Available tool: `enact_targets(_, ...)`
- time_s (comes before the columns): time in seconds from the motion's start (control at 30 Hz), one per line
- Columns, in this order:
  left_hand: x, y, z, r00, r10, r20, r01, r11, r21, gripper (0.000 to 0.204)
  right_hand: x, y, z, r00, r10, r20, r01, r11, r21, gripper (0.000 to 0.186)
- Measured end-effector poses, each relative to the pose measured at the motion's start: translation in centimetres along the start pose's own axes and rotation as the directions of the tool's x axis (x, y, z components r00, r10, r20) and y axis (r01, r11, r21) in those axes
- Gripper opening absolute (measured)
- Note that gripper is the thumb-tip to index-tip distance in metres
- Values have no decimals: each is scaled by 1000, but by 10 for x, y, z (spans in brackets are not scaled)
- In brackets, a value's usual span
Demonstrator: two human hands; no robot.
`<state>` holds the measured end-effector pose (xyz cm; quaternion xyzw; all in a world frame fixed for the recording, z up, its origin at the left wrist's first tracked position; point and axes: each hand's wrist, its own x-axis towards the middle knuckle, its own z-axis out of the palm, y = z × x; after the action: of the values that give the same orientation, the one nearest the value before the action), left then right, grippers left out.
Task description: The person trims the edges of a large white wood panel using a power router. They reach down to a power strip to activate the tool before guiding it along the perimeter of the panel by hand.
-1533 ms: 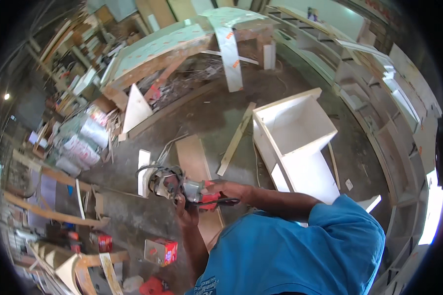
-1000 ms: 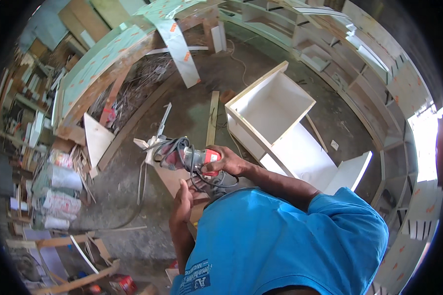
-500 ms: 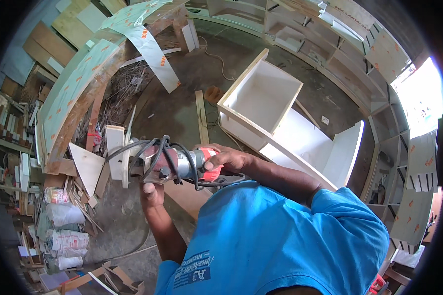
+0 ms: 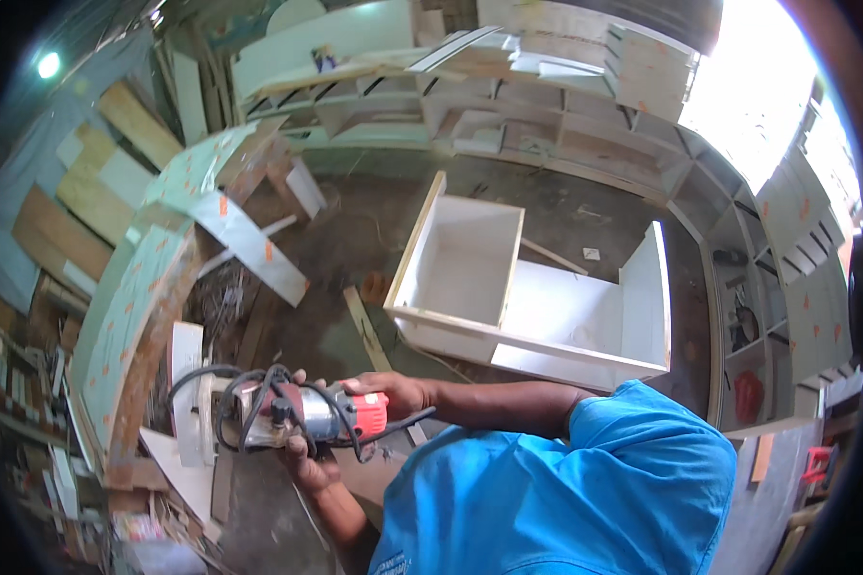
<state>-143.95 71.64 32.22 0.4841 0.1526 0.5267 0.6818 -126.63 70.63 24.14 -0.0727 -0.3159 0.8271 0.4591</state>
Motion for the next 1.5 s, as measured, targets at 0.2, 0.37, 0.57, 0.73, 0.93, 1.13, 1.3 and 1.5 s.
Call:
enact_targets(0.2,28,-7,4,999,35,-25,-35,999,-21,92,-20,-13,29,978,-27,-206,92,945,313,84)
enact_targets(0.37,51,2,-7,969,109,-222,-89,991,97,79,-50,16,-12,991,116,68,-129,961,244,84)
enact_targets(0.57,37,14,-65,984,-156,-90,145,982,-119,81,-99,-42,28,906,-213,-367,98,946,-308,35)
enact_targets(0.73,21,-11,-63,930,-307,201,331,938,-101,90,-102,-66,-8,732,-483,-481,272,854,-443,21)
enact_targets(0.93,-6,-34,-68,925,-239,295,320,910,-265,100,-75,-70,-26,494,-443,-749,221,896,-384,25)
enact_targets(1.13,-30,-48,-62,964,-158,214,231,895,-382,119,-61,-63,-30,416,-494,-763,324,865,-383,24)
enact_targets(1.3,-58,-67,-73,933,-360,2,315,814,-488,126,-74,-99,-8,505,-663,-553,499,747,-439,22)
enact_targets(1.5,-62,-78,-78,936,-327,128,335,723,-604,119,-75,-106,12,645,-712,-276,542,681,-492,16)
